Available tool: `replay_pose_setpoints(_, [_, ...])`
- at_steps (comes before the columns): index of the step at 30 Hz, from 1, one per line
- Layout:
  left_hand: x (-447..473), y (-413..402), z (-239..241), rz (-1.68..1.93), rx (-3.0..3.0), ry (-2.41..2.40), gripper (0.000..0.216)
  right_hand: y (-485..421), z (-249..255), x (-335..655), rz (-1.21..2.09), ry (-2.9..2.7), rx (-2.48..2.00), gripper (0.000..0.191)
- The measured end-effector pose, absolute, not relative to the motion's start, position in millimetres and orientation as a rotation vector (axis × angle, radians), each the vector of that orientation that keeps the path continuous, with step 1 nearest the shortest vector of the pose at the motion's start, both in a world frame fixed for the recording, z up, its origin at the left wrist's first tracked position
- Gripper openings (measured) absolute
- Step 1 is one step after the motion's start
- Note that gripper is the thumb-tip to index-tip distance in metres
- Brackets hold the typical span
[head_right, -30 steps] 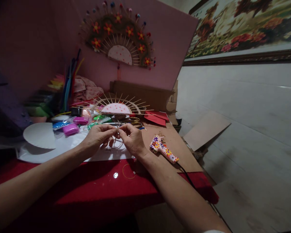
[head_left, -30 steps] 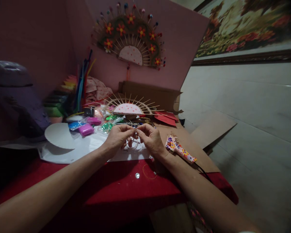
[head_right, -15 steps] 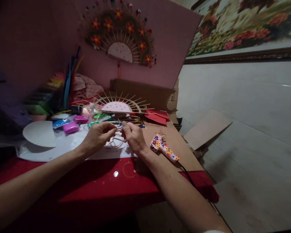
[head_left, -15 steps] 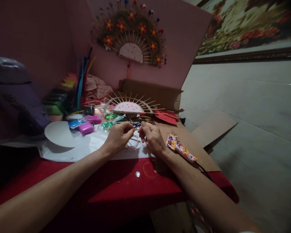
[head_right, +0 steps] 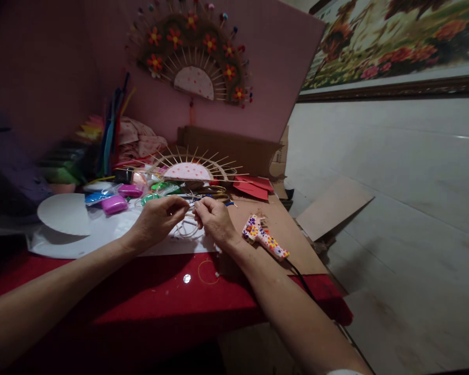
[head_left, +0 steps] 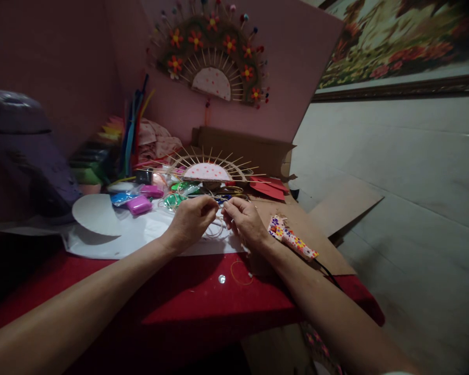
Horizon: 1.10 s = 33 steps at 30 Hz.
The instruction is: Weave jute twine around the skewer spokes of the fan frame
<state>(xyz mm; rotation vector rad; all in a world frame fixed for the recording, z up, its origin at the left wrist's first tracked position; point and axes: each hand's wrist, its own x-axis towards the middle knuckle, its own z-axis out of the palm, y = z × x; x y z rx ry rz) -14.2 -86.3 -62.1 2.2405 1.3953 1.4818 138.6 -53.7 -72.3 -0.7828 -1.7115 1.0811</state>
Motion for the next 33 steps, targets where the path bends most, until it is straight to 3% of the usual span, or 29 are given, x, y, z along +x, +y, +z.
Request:
replay_pose_setpoints(11, [-12.4, -84.5, -58.9, 1.431, 1.883, 1.289, 0.016, -51.3, -73.9, 141.7, 0.917, -1.779, -0.788, 0.022])
replay_pose_setpoints(25, [-13.3, -87.7, -59.0, 1.355, 2.183, 1.452, 0.017, -58.7, -68.8, 142.9, 0.518, -1.981, -0.804, 0.016])
replay_pose_setpoints(33, [-8.0, -92.7, -57.7, 1.293, 1.802, 1.352, 0.014, -60.3, -70.6, 141.4, 0.639, -1.944, -0.763, 0.020])
